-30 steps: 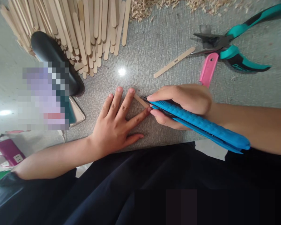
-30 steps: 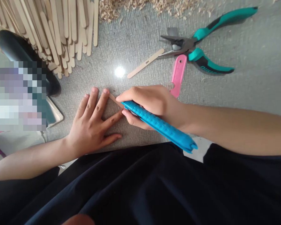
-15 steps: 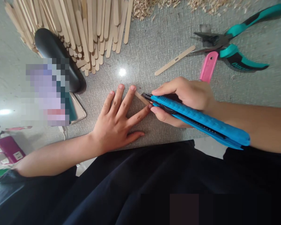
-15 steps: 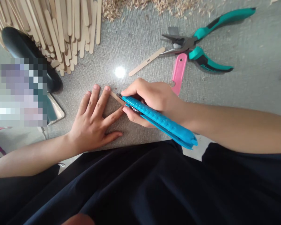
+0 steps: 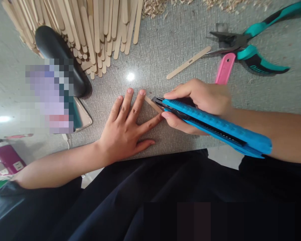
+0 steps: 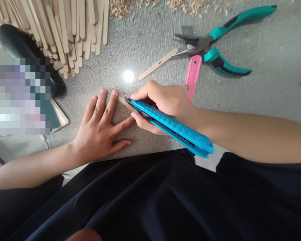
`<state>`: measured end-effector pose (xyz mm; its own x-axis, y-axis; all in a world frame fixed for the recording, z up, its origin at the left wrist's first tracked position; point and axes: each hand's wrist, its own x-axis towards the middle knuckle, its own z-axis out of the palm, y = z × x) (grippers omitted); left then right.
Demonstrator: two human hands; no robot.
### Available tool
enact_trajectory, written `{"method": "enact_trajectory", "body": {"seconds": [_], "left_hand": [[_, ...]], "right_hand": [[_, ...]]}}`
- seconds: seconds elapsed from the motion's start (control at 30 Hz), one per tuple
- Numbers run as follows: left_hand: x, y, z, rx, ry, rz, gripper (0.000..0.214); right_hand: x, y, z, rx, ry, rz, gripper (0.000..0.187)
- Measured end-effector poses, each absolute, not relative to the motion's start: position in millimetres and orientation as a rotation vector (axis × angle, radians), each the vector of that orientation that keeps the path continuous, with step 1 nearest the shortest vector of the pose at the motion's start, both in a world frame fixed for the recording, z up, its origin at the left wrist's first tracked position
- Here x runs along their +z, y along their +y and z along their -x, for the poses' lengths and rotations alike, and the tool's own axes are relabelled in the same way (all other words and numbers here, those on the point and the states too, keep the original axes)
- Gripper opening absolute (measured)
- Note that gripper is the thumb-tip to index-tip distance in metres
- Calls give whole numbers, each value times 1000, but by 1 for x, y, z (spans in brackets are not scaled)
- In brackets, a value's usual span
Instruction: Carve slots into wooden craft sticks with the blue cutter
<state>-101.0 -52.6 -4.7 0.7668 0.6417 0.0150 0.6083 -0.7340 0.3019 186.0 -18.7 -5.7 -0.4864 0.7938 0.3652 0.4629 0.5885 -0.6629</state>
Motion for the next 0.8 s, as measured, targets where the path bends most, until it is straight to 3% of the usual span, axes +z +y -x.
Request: {"method": "enact_trajectory", "body": {"seconds": [0.8], "left_hand": [[-8,-55,102,175,989,-2694,114]], "right_hand": [[-11,-21,-190,689,-2186,928,42]]}}
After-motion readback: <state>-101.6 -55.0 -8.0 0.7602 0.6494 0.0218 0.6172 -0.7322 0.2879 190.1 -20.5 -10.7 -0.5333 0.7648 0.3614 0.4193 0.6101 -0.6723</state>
